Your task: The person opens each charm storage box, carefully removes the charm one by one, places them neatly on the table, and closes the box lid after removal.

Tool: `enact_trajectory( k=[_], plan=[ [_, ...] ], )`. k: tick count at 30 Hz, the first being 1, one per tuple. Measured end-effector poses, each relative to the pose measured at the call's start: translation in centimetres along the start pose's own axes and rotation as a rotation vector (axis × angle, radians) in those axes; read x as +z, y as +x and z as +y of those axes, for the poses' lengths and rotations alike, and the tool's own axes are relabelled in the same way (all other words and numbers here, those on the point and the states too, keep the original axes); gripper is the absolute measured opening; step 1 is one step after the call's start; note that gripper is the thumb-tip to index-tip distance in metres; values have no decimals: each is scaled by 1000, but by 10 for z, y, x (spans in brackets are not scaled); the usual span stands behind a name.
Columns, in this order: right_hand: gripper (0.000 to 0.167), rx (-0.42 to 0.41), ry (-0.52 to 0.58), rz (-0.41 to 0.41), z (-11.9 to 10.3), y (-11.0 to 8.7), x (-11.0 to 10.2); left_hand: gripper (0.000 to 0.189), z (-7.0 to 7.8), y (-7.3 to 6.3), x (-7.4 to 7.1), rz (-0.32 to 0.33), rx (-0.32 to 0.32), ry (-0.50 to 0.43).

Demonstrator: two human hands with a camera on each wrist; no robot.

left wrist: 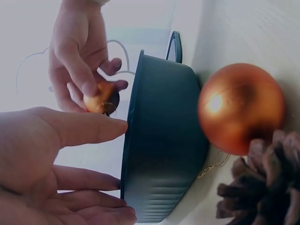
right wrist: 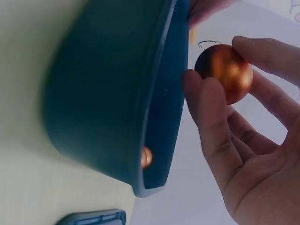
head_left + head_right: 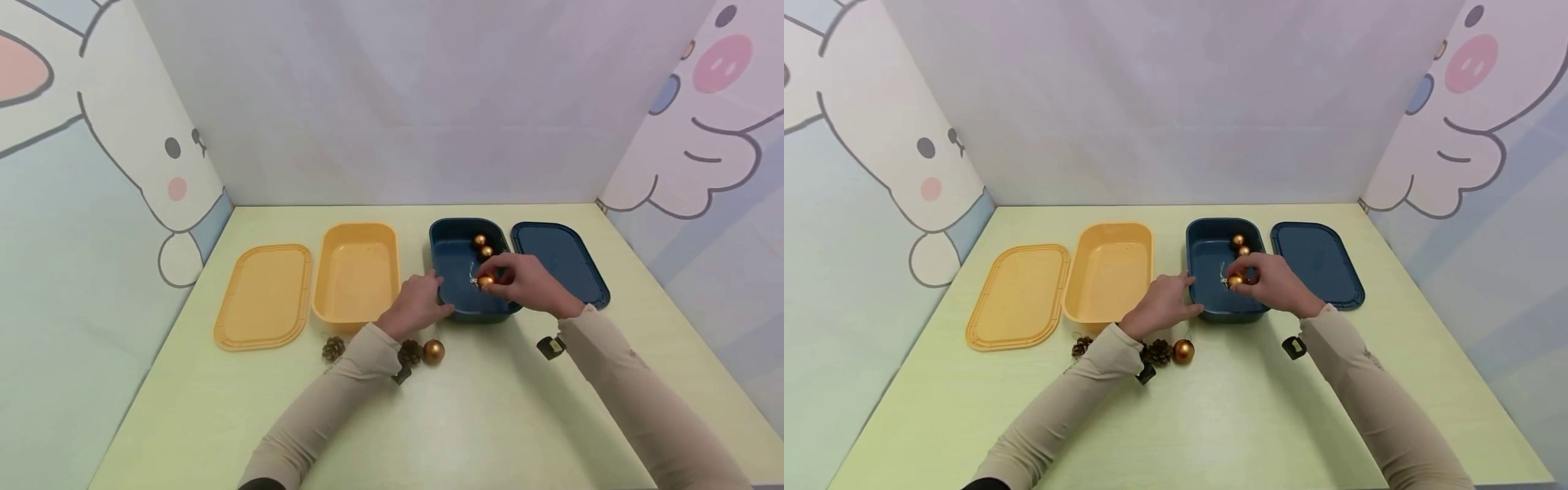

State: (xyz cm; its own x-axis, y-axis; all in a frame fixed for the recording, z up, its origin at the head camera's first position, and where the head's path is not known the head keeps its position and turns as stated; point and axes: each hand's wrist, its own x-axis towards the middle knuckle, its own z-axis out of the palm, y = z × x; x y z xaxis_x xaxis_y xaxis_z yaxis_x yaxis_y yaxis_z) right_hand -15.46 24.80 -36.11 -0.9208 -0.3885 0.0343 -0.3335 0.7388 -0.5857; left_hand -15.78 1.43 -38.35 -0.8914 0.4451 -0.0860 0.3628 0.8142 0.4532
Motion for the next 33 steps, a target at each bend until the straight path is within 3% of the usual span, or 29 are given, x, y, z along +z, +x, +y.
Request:
enact_trajectory(
  k=[11,28,33],
  plan=[
    [36,-10,172,26,0,-29,20,60,-5,2,0,1,20,-33],
    [31,-89,171,62,-14,-52,38,59,-3,1,-1,0,6,-13],
    [30,-129,118,63,-19,-57,47,59,-3,1,-2,-1,13,-4]
  ],
)
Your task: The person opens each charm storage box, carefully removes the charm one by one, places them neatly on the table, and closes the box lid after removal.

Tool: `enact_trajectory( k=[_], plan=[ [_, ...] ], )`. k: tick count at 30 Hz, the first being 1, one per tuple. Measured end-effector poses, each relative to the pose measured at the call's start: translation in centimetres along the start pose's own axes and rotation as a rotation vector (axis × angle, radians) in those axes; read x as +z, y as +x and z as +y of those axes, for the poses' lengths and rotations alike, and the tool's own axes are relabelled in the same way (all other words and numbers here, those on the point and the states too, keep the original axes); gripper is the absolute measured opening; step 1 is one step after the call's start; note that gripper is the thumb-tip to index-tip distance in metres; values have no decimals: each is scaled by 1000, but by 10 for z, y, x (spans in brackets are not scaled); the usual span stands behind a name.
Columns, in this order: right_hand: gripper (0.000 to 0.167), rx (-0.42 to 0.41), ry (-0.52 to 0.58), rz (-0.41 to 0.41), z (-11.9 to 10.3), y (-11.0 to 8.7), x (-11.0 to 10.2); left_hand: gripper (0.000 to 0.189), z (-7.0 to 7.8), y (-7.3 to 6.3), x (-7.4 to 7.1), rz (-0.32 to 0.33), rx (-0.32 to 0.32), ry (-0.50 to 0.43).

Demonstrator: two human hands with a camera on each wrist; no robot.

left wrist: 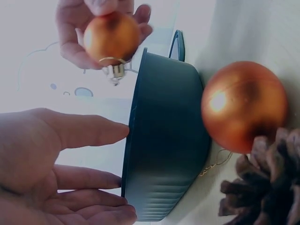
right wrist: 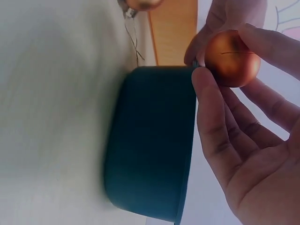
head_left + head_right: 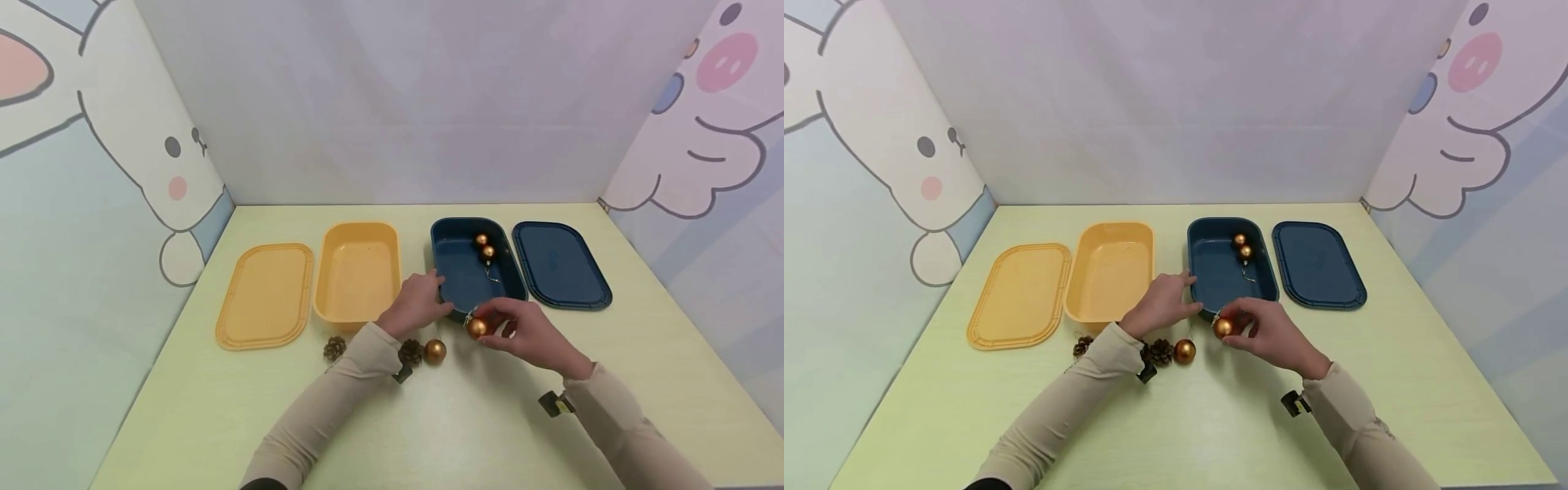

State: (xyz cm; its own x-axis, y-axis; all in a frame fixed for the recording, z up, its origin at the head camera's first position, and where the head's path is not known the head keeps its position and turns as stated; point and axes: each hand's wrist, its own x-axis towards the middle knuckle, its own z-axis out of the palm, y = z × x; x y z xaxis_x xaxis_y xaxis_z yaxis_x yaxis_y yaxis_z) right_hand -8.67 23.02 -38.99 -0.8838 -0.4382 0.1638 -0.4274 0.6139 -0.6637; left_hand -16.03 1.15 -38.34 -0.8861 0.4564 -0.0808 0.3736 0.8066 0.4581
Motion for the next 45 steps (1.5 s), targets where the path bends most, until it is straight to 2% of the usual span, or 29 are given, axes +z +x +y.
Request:
enact_trajectory(
  k=[5,11,25,45],
  plan=[
    [29,-5,-49,-26,1,-2,13,60,0,1,0,-2,-2,-4],
    [28,4,-57,-56,2,-2,27,60,0,0,1,-3,-12,6],
    [23,29,-162,-28,7,5,49,61,1,1,1,-16,-30,-1],
    [20,27,-211,-48,10,7,55,61,2,2,0,-22,-34,10]
  ],
)
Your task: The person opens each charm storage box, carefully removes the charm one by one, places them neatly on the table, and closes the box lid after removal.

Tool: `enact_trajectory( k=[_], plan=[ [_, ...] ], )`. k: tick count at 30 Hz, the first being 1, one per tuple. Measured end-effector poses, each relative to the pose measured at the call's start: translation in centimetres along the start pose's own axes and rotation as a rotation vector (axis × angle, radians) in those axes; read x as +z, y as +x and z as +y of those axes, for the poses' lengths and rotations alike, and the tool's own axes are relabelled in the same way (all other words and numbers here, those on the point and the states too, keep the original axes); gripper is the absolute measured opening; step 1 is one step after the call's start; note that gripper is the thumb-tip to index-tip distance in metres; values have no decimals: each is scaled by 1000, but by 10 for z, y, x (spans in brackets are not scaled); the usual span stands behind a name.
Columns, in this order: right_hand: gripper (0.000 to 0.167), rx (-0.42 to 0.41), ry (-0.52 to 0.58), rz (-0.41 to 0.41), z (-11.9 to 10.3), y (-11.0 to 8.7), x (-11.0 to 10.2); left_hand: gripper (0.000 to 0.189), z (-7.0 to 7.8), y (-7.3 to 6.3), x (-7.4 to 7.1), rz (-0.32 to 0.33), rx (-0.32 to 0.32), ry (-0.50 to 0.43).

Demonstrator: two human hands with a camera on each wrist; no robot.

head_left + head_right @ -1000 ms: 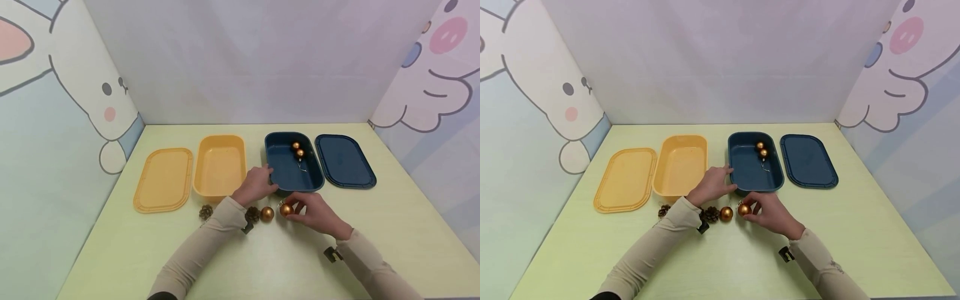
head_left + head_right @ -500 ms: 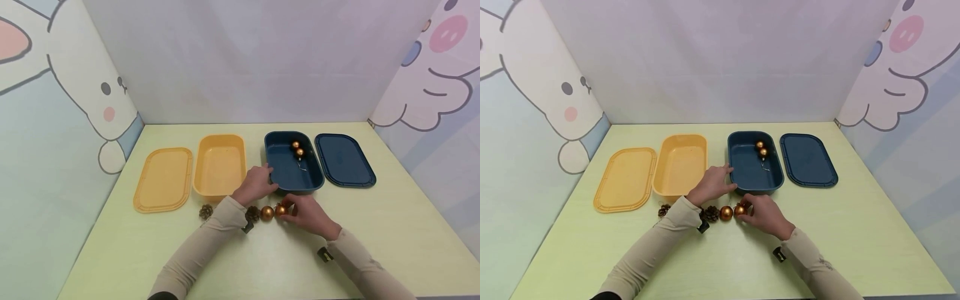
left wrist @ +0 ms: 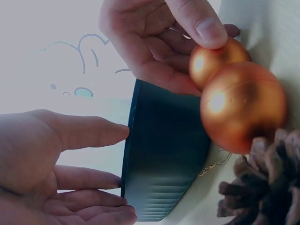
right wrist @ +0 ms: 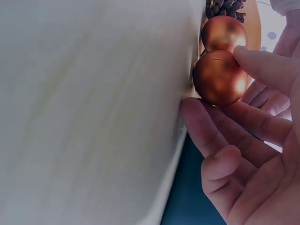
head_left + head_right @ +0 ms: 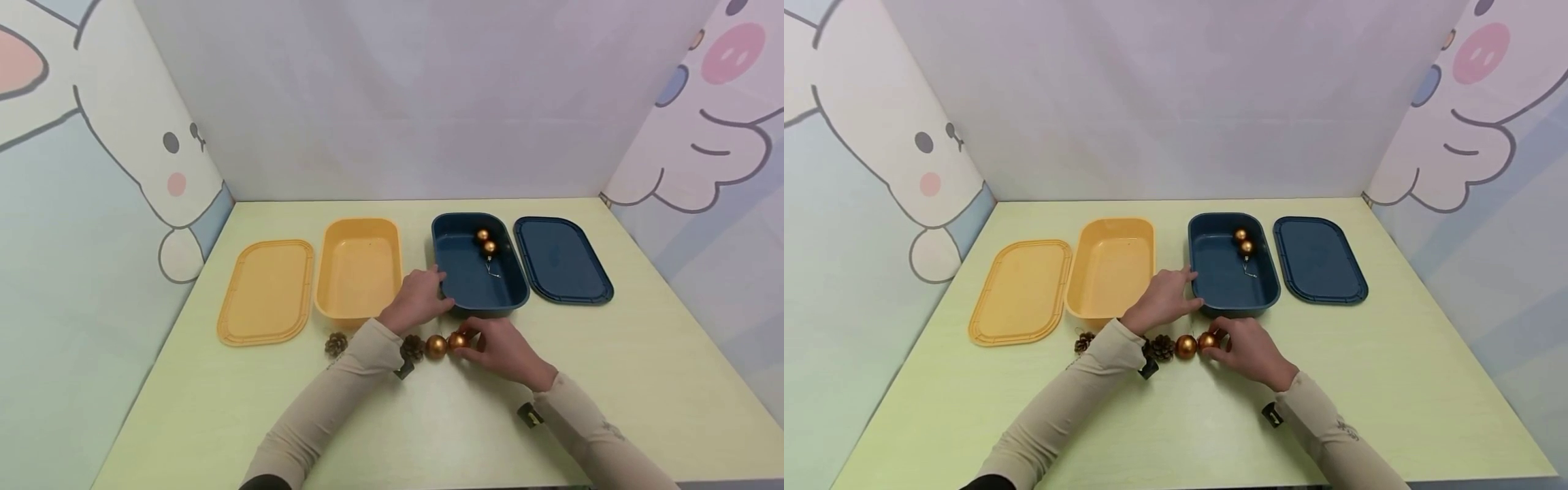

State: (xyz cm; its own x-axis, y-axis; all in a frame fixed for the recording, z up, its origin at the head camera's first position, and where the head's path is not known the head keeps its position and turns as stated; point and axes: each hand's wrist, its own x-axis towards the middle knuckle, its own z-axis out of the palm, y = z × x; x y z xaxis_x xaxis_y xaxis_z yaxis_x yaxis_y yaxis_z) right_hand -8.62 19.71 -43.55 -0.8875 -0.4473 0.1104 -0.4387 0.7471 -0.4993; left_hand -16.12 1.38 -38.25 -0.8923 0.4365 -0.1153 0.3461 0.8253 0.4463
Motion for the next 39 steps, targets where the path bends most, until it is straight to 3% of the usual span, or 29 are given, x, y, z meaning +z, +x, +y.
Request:
enact_trajectory(
  k=[9,21,39],
  plan=[
    [17,-19,-11,5,0,1,-1,60,0,1,-2,8,13,6],
    [27,-2,-8,-4,-2,-1,-5,60,0,0,-3,1,2,10],
    [24,-29,-85,13,-13,4,-41,60,-2,1,1,4,2,-13]
  ],
)
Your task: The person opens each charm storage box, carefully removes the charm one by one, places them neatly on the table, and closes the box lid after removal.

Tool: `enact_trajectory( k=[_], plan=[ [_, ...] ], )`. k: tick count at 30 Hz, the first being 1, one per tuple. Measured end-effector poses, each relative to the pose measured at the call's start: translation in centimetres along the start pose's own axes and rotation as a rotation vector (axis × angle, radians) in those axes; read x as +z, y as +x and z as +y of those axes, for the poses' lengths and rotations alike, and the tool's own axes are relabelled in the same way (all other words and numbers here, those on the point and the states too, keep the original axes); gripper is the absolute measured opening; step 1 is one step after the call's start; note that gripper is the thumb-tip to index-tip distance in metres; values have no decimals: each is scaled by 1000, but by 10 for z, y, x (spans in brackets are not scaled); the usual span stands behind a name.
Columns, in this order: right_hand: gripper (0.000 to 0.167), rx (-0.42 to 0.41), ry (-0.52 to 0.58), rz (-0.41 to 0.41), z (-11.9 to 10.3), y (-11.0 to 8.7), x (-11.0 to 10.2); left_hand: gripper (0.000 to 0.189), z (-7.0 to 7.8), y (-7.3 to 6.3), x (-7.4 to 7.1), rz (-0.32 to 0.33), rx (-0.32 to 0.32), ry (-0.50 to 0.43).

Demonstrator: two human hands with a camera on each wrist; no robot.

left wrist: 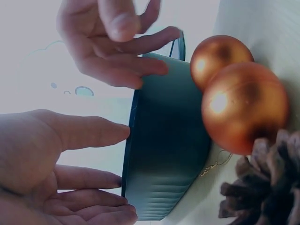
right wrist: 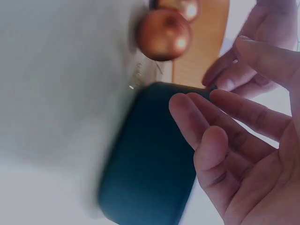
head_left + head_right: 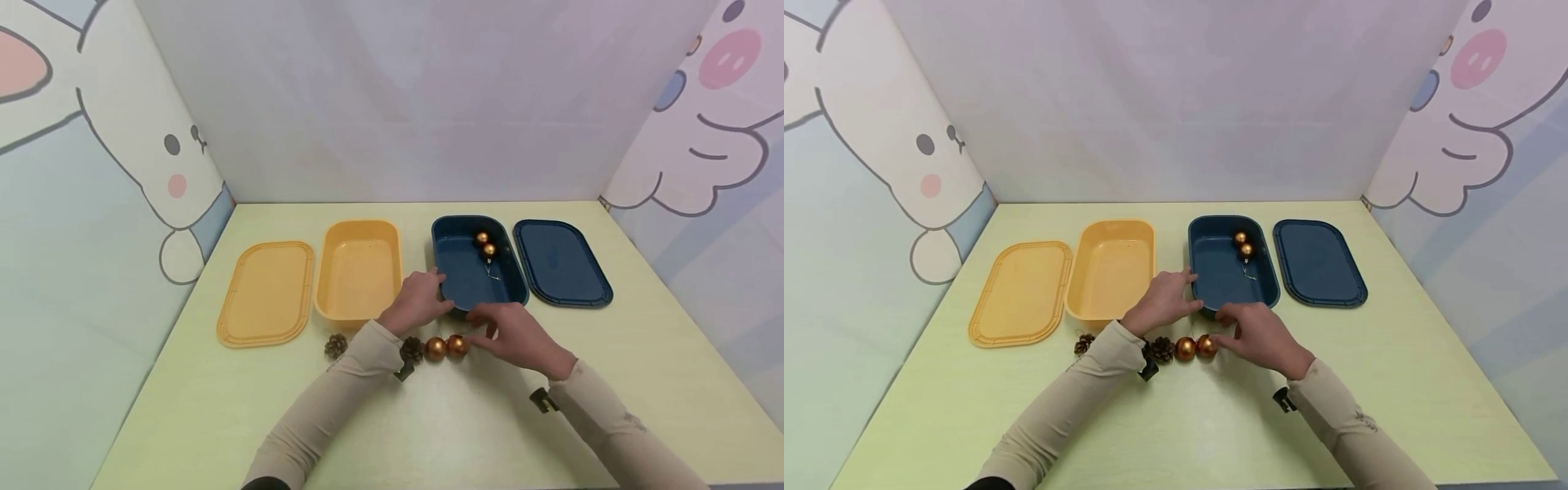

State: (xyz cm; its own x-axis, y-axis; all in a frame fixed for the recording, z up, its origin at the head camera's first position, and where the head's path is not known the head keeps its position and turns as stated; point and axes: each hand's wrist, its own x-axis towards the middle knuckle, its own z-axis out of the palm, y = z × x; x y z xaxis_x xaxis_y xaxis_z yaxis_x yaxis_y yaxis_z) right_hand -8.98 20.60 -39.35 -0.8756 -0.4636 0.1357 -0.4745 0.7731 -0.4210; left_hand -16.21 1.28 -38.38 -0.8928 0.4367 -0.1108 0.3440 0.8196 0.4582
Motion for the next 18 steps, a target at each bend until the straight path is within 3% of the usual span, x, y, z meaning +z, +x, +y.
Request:
enact_trajectory(
  k=[10,18],
  plan=[
    [14,-7,28,51,8,19,-35,60,0,0,1,-5,5,3],
    [15,48,122,-75,19,48,-60,60,-1,1,1,-2,4,-27]
  ],
)
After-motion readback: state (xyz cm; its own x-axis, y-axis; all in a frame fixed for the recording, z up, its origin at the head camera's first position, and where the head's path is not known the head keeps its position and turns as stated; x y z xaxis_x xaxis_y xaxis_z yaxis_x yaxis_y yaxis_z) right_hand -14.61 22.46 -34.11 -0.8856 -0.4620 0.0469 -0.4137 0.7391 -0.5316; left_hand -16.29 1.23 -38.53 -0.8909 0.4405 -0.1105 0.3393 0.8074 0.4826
